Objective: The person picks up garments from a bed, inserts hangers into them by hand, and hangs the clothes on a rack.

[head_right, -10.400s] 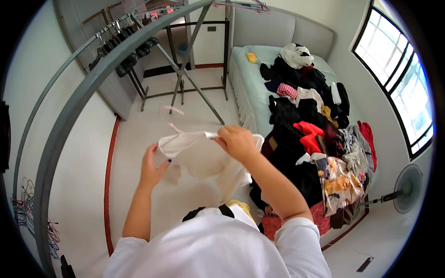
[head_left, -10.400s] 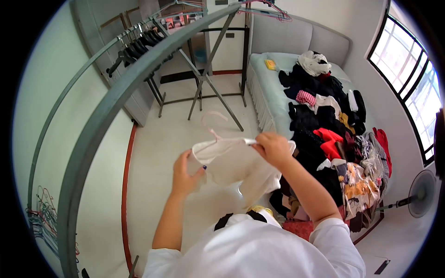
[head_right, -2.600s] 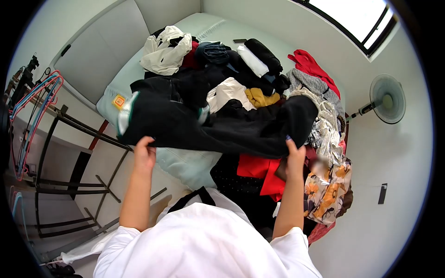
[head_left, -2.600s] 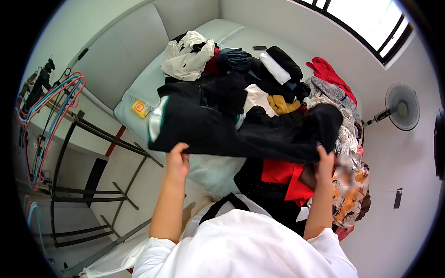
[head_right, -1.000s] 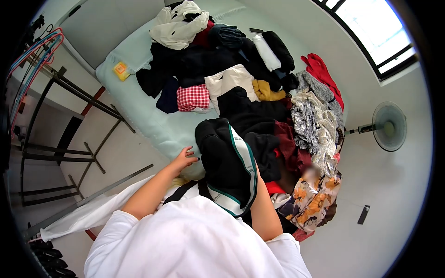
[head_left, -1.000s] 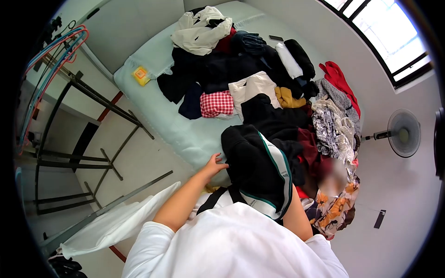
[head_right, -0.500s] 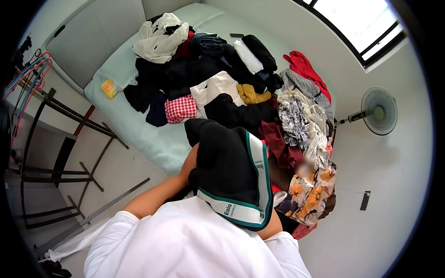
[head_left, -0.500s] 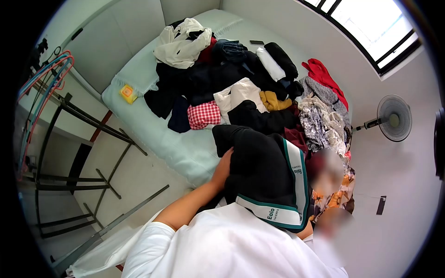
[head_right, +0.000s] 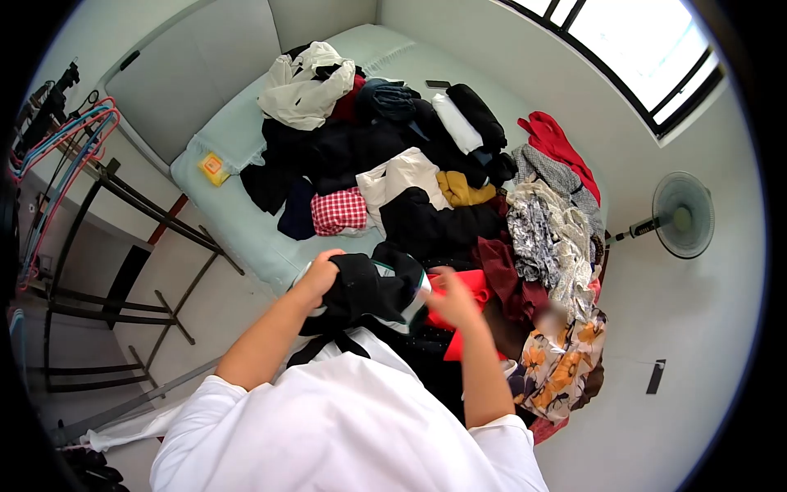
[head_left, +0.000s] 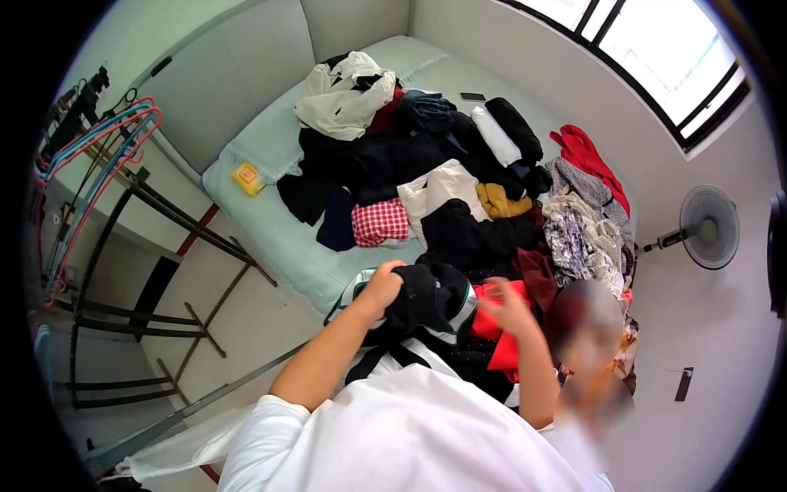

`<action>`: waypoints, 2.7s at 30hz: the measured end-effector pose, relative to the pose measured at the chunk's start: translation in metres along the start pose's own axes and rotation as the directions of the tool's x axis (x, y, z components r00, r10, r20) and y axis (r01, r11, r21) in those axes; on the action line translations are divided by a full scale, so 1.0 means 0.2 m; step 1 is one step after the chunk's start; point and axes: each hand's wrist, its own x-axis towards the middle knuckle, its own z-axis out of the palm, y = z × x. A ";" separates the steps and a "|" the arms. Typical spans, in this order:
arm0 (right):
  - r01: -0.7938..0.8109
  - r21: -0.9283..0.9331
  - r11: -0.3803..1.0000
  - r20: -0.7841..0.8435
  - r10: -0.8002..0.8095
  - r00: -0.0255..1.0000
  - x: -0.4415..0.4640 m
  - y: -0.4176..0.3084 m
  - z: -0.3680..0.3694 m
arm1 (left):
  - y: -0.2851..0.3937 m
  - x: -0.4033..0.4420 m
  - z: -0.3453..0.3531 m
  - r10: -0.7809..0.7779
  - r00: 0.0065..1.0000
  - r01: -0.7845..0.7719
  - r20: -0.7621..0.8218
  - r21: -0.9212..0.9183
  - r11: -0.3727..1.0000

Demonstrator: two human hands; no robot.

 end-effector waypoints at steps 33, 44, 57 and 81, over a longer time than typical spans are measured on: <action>0.628 -0.066 0.775 0.061 -0.625 0.778 0.03 0.11 0.64 | -0.43 -0.55 0.09 0.625 0.760 -0.354 -0.181 0.691 0.630; 0.681 0.461 0.568 -0.467 -0.498 0.731 -0.38 -0.19 0.21 | -0.61 -1.35 0.15 0.583 0.805 -0.365 -0.112 0.681 0.635; 0.455 0.725 0.517 0.072 -0.714 0.697 -1.33 -0.49 0.41 | -1.40 -2.21 0.08 0.590 0.536 -0.443 -0.604 0.394 0.805; 0.583 0.673 0.455 0.734 -0.312 -0.603 -1.98 -0.53 1.28 | -2.02 -3.00 0.82 0.092 -0.656 -0.252 -0.749 0.332 0.909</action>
